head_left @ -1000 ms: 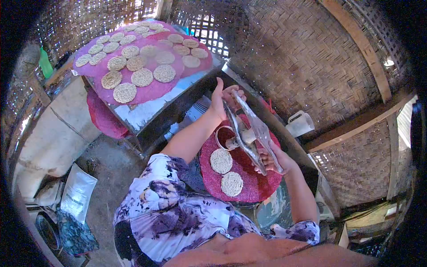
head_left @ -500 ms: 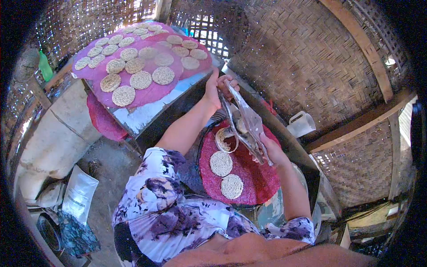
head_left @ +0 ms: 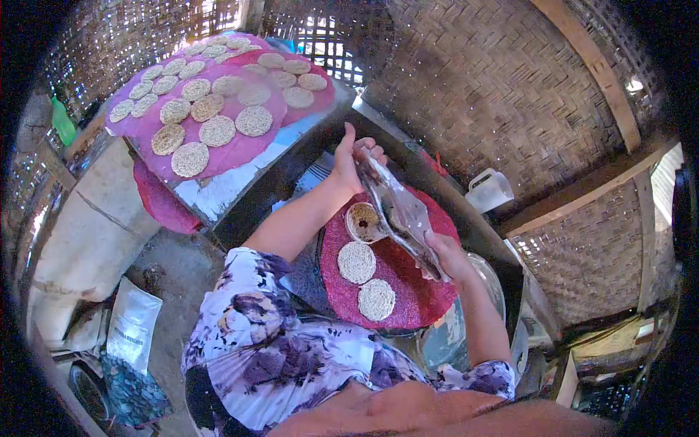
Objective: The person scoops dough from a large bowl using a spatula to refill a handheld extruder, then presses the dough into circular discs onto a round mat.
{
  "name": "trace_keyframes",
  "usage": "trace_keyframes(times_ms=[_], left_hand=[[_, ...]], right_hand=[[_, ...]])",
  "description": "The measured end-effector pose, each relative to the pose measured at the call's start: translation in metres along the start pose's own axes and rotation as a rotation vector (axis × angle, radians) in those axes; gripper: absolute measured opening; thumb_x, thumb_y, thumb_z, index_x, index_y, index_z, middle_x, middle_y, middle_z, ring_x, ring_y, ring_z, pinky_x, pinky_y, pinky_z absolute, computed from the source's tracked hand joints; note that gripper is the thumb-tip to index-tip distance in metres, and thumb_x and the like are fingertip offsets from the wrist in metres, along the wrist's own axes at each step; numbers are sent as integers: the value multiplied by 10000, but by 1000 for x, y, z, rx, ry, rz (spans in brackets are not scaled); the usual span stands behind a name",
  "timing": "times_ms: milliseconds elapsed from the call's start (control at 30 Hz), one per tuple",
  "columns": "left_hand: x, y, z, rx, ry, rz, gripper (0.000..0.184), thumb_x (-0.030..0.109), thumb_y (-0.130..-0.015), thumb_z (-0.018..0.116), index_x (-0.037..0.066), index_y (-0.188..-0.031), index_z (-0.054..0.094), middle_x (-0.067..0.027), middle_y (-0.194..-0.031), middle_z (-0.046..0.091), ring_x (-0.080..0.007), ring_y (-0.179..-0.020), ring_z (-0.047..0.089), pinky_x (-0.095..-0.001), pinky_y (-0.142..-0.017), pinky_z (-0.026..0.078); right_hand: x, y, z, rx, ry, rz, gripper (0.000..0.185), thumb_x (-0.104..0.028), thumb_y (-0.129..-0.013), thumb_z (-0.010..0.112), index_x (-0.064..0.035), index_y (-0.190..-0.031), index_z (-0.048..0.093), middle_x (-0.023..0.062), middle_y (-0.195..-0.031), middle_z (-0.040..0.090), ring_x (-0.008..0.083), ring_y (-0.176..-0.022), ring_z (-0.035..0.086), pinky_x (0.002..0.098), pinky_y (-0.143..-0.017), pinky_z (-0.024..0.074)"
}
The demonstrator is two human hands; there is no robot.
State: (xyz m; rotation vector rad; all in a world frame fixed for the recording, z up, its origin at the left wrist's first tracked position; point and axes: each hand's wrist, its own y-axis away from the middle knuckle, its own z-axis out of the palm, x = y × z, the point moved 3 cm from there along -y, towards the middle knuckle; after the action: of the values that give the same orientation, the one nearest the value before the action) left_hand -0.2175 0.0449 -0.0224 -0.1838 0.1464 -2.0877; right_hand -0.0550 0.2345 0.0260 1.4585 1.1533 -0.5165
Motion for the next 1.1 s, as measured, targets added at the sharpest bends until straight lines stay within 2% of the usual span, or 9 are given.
trace_keyframes(times_ms=[600,700,800,833,900,967,1000,1033,1100], left_hand=[[3,3,-1,-29,-28,-39,645,719,-742,334,115,-535,425,-62,-517,462,-251,-531,479,-347,-522,397],[4,-1,4,-313,0,-88,716,740,-742,259,83,-724,542,-98,-699,566,-262,-675,542,-345,-619,428],[7,21,55,29,-156,39,853,760,-731,177,45,-1036,525,-142,-968,581,-263,-904,548,-365,-761,429],[13,17,52,-141,-216,1,934,747,-738,77,17,-1222,401,-164,-1117,525,-320,-1070,484,-447,-925,364],[15,16,39,-400,-236,-214,761,637,-810,315,4,-1224,395,-163,-1152,508,-274,-1115,463,-405,-960,337],[-1,38,53,-396,-1321,-19,628,378,-753,606,0,-1212,404,-154,-1183,494,-232,-1125,457,-361,-972,322],[2,58,70,-351,-1810,105,664,146,-611,698,-15,-1191,419,-148,-1170,510,-219,-1110,468,-329,-961,331],[-7,62,80,-299,-1992,164,660,201,-613,702,-27,-1171,432,-161,-1117,542,-241,-1037,522,-343,-914,383],[-14,63,58,22,-2122,339,394,258,-713,606,-3,-1002,547,-143,-941,603,-267,-842,589,-382,-786,462]], right_hand=[[3,7,13,95,89,-7,407,-408,-835,506,-14,-933,537,62,-646,560,144,-462,527,256,-399,430],[-1,22,13,-4,-77,-36,462,-440,-825,510,-14,-1003,524,69,-691,571,146,-514,550,256,-418,444],[-21,33,11,66,-107,-191,510,-461,-821,506,-12,-1064,499,75,-733,576,143,-555,560,261,-445,462],[-24,33,10,92,-128,-225,514,-464,-821,505,-15,-1070,493,72,-741,574,141,-562,558,262,-452,467],[-30,29,10,150,-174,-301,521,-470,-820,503,-21,-1084,483,68,-757,571,138,-574,554,263,-465,475],[-37,22,15,145,-135,-342,625,-539,-779,516,-25,-1126,437,89,-854,564,152,-647,583,281,-504,505],[-45,18,25,164,-106,-356,637,-541,-780,513,-24,-1141,420,98,-885,556,159,-675,586,285,-513,508],[-49,15,34,184,-80,-368,649,-542,-781,510,-22,-1155,404,106,-916,548,166,-703,589,290,-523,511],[-42,-1,50,73,-128,-486,693,-554,-785,496,-16,-1198,355,118,-1016,510,179,-816,570,279,-606,498]])
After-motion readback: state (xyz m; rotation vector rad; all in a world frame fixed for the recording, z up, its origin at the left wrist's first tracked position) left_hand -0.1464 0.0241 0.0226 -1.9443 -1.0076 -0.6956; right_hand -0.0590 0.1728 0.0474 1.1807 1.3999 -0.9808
